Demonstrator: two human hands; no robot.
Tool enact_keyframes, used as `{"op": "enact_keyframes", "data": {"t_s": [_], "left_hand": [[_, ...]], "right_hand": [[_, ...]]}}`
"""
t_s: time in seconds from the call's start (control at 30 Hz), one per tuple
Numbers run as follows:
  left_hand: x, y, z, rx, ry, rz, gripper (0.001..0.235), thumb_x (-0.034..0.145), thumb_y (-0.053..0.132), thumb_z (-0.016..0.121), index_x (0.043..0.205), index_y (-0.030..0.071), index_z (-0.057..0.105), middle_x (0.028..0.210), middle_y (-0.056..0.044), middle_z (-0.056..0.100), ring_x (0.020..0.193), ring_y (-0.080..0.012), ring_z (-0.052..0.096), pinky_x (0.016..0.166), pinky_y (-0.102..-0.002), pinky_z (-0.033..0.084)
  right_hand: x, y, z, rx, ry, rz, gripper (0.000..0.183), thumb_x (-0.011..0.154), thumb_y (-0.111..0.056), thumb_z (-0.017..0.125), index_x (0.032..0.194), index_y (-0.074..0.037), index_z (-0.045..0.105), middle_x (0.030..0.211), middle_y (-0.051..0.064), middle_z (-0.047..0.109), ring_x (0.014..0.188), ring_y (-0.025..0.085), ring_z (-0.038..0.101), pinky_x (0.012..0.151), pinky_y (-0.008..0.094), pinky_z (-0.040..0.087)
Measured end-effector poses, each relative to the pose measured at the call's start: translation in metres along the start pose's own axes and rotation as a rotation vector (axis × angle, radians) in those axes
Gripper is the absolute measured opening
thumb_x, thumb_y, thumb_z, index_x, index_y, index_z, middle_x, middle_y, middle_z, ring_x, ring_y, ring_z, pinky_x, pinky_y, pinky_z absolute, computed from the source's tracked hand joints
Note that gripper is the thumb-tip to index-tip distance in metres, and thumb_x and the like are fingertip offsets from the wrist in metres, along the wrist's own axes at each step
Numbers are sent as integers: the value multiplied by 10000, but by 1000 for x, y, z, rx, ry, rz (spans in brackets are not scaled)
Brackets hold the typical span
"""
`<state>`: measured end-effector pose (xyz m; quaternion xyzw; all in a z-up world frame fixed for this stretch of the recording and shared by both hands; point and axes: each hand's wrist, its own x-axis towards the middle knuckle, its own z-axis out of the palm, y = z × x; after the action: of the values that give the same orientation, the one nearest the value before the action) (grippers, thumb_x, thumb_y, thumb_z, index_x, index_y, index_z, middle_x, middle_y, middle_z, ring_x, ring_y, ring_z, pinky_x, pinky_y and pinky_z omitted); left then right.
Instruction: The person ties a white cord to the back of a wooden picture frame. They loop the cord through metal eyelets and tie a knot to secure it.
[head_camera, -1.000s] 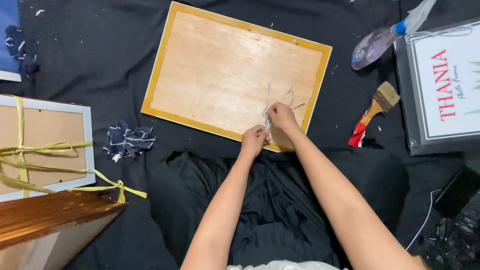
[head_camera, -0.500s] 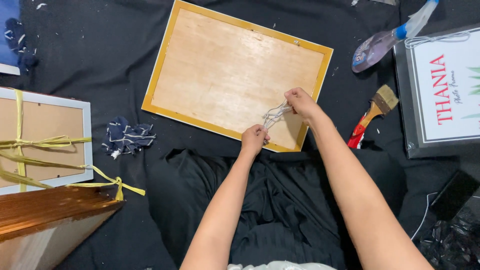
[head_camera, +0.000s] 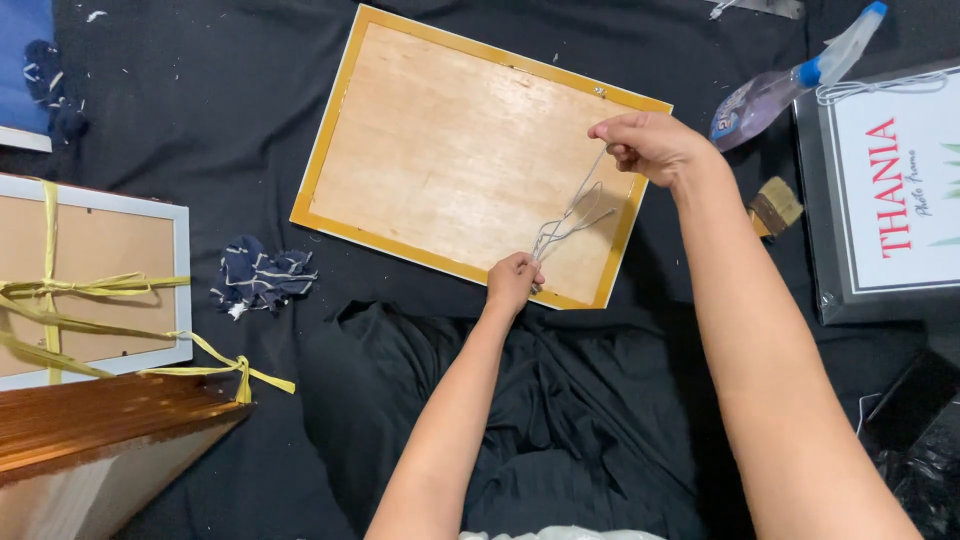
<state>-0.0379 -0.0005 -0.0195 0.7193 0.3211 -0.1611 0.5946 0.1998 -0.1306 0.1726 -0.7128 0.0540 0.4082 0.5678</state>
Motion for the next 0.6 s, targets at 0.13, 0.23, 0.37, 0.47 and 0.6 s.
{"op": "enact_keyframes", "data": {"t_s": [0.13,0.23,0.37,0.47,0.6], "left_hand": [[1,0,0,-14,9,-4,168,955,298,627,954,190,755,674,63,746,702,-95,741,810,-259,565],[-2,1,-1,6,15,-5,171,948,320,642,985,194,751,700,63,752,769,-112,747,856,-282,565],[-2,-1,-1,-13,-5,12,187,964,328,638,1021,190,749,741,56,765,789,-124,738,856,-280,567],[-10,10,-2,-135,9,-9,163,980,258,626,983,144,743,761,12,765,710,-118,718,756,-279,567],[-1,-1,-1,-164,12,15,164,974,254,647,1034,141,749,727,2,768,690,-108,735,750,-248,582]], "right_hand": [[58,44,-20,193,57,77,206,963,-199,753,1138,-97,719,702,-68,490,635,17,446,677,206,459],[89,73,-29,590,163,192,287,918,-192,810,1190,-126,746,718,-54,582,625,20,519,687,222,488],[62,54,0,508,225,48,292,946,-188,789,1224,-123,726,852,2,726,757,58,692,753,254,569],[16,36,32,37,260,-173,488,1003,-337,641,1442,-232,454,1336,31,427,1167,191,592,886,335,593],[69,168,35,-653,398,-163,371,991,-577,614,1141,-258,729,928,10,747,1028,271,702,894,438,532]]}}
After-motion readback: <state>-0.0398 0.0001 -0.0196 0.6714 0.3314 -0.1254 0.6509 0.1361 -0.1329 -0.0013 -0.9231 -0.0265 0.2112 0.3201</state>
